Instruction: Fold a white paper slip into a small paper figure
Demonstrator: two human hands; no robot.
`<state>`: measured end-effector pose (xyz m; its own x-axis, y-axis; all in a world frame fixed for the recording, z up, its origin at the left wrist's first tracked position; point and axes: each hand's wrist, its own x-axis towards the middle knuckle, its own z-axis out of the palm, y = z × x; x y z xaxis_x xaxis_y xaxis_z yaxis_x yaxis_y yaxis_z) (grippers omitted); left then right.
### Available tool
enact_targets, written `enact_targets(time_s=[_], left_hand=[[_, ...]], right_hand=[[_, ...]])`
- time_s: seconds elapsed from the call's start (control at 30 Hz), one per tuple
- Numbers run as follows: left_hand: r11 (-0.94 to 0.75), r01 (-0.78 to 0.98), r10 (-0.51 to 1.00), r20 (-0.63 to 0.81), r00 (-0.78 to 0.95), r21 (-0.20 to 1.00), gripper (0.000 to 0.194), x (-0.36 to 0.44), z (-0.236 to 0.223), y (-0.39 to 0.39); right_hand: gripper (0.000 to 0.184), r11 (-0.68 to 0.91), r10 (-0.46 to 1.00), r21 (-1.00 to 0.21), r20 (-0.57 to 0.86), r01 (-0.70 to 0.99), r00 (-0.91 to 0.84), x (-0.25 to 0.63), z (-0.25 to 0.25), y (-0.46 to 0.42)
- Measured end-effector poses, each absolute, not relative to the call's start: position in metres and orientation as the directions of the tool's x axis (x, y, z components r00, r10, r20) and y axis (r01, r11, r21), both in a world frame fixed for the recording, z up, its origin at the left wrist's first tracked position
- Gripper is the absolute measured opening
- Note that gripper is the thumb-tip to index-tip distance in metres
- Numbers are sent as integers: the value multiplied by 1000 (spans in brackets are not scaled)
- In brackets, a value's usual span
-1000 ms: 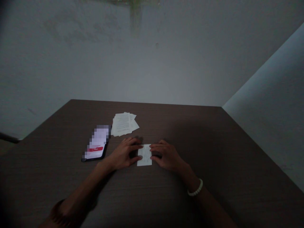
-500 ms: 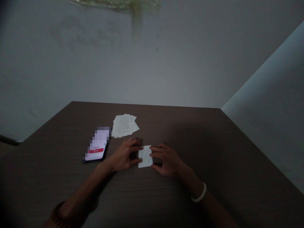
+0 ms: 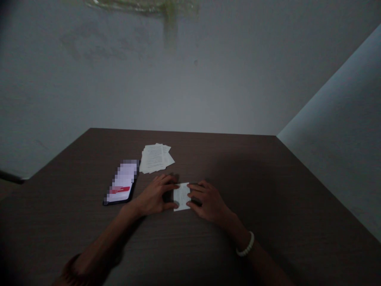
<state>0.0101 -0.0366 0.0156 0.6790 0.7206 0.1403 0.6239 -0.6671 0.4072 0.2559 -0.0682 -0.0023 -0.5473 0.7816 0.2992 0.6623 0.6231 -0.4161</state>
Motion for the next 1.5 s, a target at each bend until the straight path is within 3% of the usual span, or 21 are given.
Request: enact_targets(time_s=[0.17,0.33,0.6,0.77,1.03,1.4,1.5], left_hand=[[-677,619,714,153,683,399,59,10,14,-37],[-694,570,696,209,687,439,28,11,14,-38],[-700,508,677,243,694,501,13,13,8,-36],[-697,537,689,237,685,476,31,15,3,-37],[-711,549,671,190,717,438,29,12,10,-36],[-648,551,731,225,644,526,48,13,3,-35],[-622,580,754,203,624,526,43,13,3,-35]], right_hand=[[18,608,793,-449,292,655,-535,257,-4,-68],[28,565,821,-526,281,635,-498,259,-7,-63],[16,517,856,-506,297,691,-423,262,-9,-53],[17,580,814,-462,311,671,-490,260,-10,-45],[14,555,832,-455,309,696,-461,251,-3,-41],[17,497,865,-463,190,734,-465,243,4,-38],[16,500,860,-474,171,725,-481,242,6,-35]])
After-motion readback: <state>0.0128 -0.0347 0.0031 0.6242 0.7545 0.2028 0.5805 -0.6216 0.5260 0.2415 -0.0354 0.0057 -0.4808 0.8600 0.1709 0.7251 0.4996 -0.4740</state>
